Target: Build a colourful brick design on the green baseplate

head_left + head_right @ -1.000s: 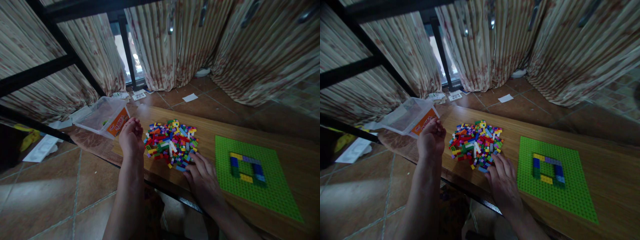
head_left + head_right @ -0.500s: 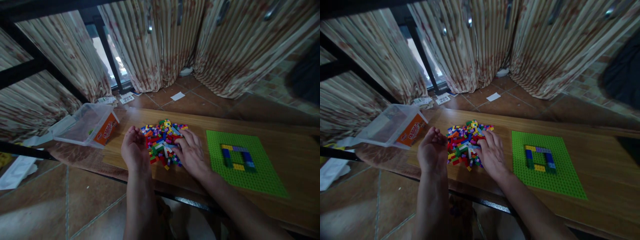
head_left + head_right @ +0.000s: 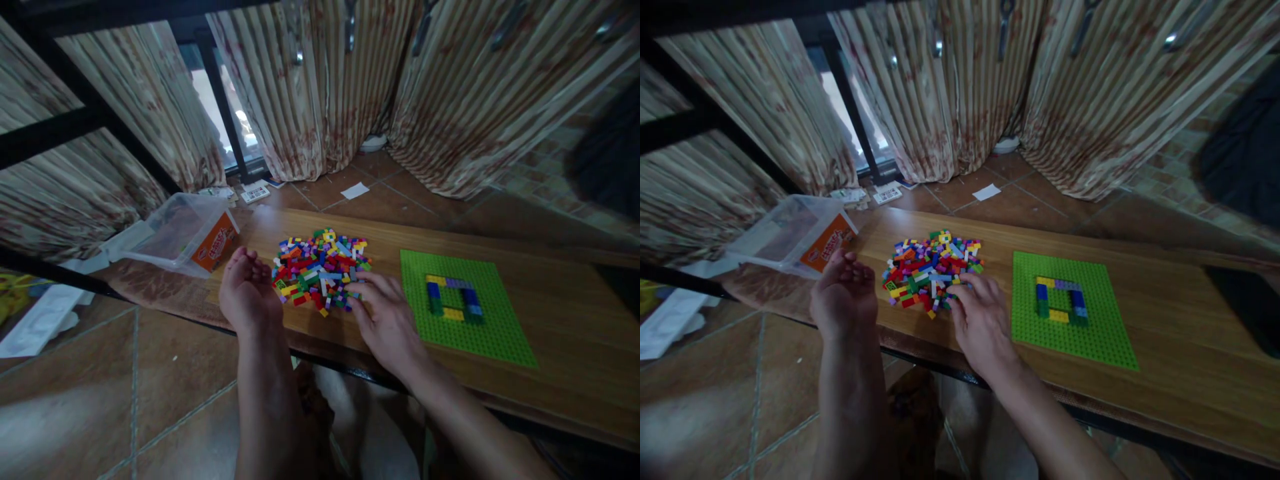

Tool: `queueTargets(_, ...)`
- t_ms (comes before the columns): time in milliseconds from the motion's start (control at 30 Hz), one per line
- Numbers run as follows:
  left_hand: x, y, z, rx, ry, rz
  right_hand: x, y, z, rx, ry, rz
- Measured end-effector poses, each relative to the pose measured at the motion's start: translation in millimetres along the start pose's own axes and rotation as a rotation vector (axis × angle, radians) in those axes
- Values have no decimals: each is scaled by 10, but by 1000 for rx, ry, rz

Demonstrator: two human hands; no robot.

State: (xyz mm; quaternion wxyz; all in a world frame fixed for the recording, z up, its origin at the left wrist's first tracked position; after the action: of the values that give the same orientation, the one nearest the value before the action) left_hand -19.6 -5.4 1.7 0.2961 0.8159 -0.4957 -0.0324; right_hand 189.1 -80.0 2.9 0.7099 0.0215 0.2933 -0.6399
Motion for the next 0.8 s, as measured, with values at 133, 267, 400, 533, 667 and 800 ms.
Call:
queueTargets(133,-173,386,229,18,135,-113,-165,-533,-295,-22,-132,201)
queueTargets(267,-254,335,366,23,218,-65,-322,-884,-560,22,-238,370)
queueTargets(400,-276,131,276,48,170,-12,-405,-843,-699,79,-316,410)
queueTargets(533,-258,77,185,39,142,3,-426,-716,-786,78,-372,432)
queueTargets(667,-240,127,179,-16,138,-36,-508,-650,-724,-160,-334,397)
queueTargets(800,-134,-23,56,-149,-18,-20,-612,-226,-426,-711,-140,-9)
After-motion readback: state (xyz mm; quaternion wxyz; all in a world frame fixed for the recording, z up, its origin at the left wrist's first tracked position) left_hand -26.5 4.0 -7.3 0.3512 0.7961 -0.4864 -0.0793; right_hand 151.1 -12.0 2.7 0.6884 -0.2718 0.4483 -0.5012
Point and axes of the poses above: each hand's wrist, its own x-axis away from the middle knuckle, its own z-axis out of the back of the hand, y = z × x, the point moved 7 cm from there along -x, towards the middle knuckle, and after that the axes turned 13 degrees about x, right-handed, at the moved point
